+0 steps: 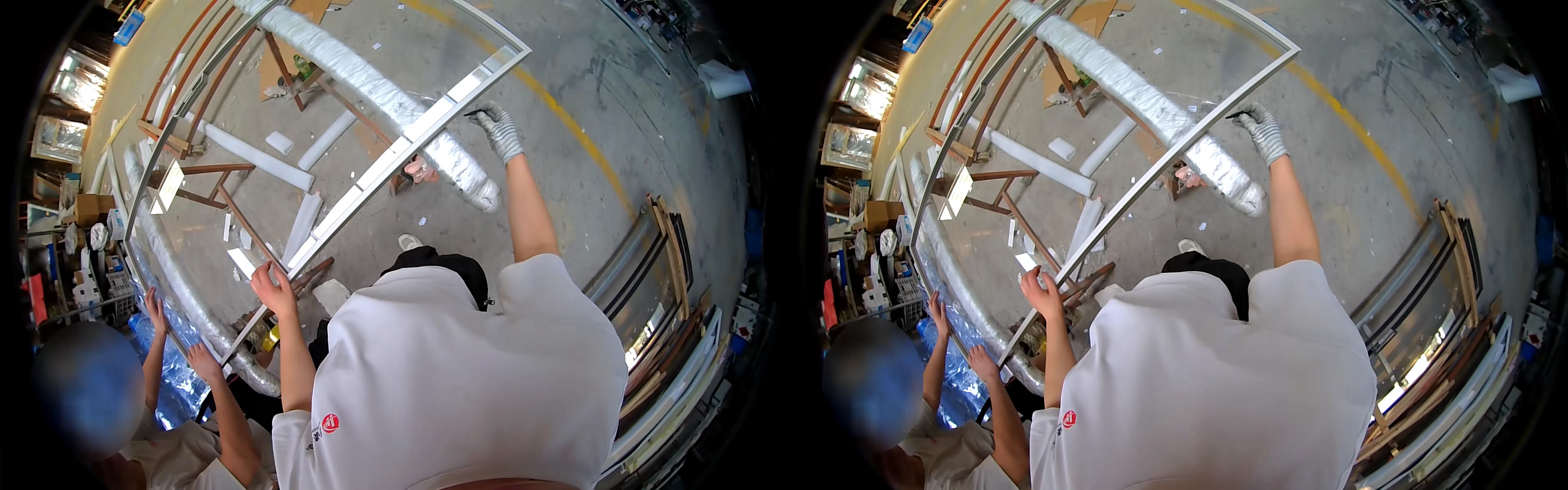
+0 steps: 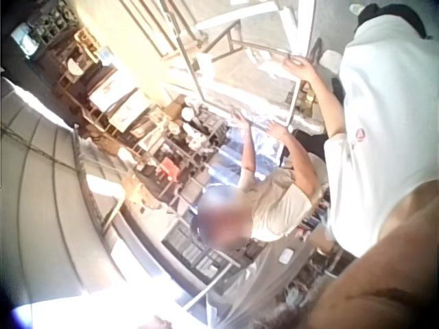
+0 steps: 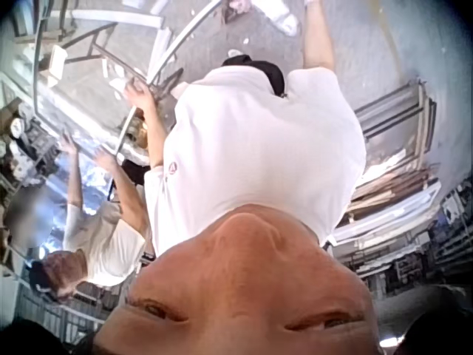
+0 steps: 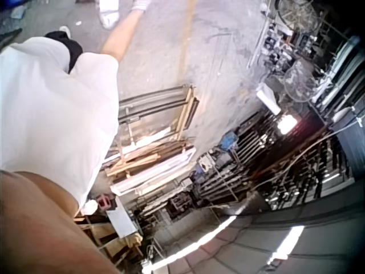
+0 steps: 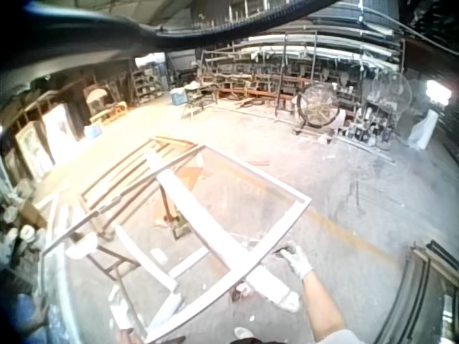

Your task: The person works with others to position and secure a large glass panel within a metal frame, applying sealant and using a white cloth to wipe the edges.

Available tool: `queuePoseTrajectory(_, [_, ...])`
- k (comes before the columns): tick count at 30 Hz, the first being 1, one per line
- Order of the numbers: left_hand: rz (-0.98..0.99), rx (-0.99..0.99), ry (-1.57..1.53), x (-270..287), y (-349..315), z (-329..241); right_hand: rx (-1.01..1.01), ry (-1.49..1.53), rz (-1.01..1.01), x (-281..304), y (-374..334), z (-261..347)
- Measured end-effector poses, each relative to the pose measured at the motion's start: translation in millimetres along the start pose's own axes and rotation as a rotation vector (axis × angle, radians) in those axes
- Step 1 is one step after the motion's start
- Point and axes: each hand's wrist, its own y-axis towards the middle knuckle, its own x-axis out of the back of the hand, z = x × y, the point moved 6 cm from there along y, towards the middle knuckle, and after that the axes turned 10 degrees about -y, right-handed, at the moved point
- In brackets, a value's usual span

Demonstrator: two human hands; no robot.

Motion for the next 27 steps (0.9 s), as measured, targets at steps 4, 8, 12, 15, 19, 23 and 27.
queuePoseTrajectory(4, [0.006, 0.013, -0.012, -1, 2, -3, 0.015, -0.006, -0.013, 3, 10, -8])
queuePoseTrajectory(8, [0.014, 0.034, -0.017, -1, 2, -2, -0.005, 0.011, -0.055, 4, 15, -13])
queuePoseTrajectory(12, [0.011, 0.027, -0.011, -1, 2, 0, -0.017, 0.045, -0.072, 6, 16, -14])
queuePoseTrajectory(15, [0.016, 0.023, -0.001, -1, 2, 0, -0.030, 0.053, -0.095, 5, 15, -10])
queuePoseTrajectory(19, [0.009, 0.023, 0.003, -2, 1, 1, -0.017, -0.028, -0.118, 2, 13, -2])
queuePoseTrajectory(23, [0.017, 0.024, 0.005, -1, 1, 3, -0.012, -0.073, -0.143, 3, 14, -2])
queuePoseTrajectory(27, [0.009, 0.045, -0.003, -1, 3, -1, 0.033, -0.080, -0.204, 2, 13, -3])
